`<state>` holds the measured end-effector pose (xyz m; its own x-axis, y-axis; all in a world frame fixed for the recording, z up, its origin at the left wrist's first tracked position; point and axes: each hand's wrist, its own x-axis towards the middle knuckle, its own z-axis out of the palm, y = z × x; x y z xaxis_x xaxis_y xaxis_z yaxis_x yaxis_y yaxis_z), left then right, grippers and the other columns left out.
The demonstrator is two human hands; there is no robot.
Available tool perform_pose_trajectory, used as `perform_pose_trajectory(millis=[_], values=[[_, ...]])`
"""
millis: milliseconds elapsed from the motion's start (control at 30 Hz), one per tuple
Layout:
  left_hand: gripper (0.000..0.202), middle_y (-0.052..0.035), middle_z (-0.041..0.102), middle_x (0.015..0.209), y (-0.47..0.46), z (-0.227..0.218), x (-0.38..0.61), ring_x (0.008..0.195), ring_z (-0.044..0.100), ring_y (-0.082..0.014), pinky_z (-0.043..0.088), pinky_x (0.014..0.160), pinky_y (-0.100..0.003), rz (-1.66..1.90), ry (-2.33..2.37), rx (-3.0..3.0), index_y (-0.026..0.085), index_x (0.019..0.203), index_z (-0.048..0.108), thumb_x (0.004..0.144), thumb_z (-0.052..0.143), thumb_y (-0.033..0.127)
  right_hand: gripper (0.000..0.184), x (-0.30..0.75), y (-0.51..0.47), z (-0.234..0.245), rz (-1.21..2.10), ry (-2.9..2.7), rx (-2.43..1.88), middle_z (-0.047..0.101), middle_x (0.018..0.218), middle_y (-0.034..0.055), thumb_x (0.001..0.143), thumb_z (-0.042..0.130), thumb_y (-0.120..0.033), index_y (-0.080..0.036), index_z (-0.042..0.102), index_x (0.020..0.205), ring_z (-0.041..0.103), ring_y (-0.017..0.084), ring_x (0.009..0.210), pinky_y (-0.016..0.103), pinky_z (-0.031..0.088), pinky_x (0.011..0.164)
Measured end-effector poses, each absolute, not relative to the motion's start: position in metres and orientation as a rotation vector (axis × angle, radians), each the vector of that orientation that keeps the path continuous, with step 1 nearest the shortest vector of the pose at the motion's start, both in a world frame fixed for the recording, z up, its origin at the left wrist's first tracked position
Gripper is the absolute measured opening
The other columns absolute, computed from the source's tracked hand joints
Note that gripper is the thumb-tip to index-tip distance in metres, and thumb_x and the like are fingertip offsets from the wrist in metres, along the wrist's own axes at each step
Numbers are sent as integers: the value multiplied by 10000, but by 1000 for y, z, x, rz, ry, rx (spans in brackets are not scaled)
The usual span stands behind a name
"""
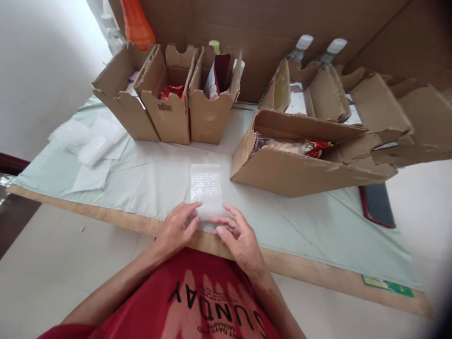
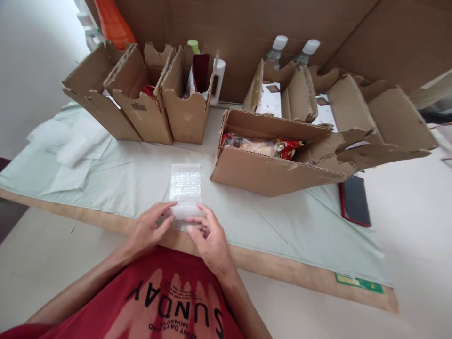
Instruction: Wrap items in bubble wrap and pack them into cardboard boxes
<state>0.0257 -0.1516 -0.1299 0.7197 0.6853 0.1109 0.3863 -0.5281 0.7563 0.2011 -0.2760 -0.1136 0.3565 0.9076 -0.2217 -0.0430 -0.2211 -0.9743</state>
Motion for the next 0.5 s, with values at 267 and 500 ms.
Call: perform_pose_trajectory(millis=[267, 500], values=[[541, -19, 676, 815, -118, -150, 50, 764, 644, -207, 552, 756, -344, 329, 1037, 2366, 184, 1441, 520, 904, 573, 218, 327, 210, -266, -135, 192, -1632, -1769, 701, 1296, 106, 973, 569, -177, -229, 662, 1283, 615, 281, 1219, 468, 510, 1003], [474, -149, 645, 1261, -134, -132, 28, 1161, 615, -289, 524, 992, -458, 615, 755, 2475, 196, 1389, 551, 944, 620, 342, 283, 217, -247, -143, 200, -1810, -1809, 757, 1205, 74, 1026, 503, -170, -241, 742, 1161, 654, 253, 1168, 435, 478, 971]])
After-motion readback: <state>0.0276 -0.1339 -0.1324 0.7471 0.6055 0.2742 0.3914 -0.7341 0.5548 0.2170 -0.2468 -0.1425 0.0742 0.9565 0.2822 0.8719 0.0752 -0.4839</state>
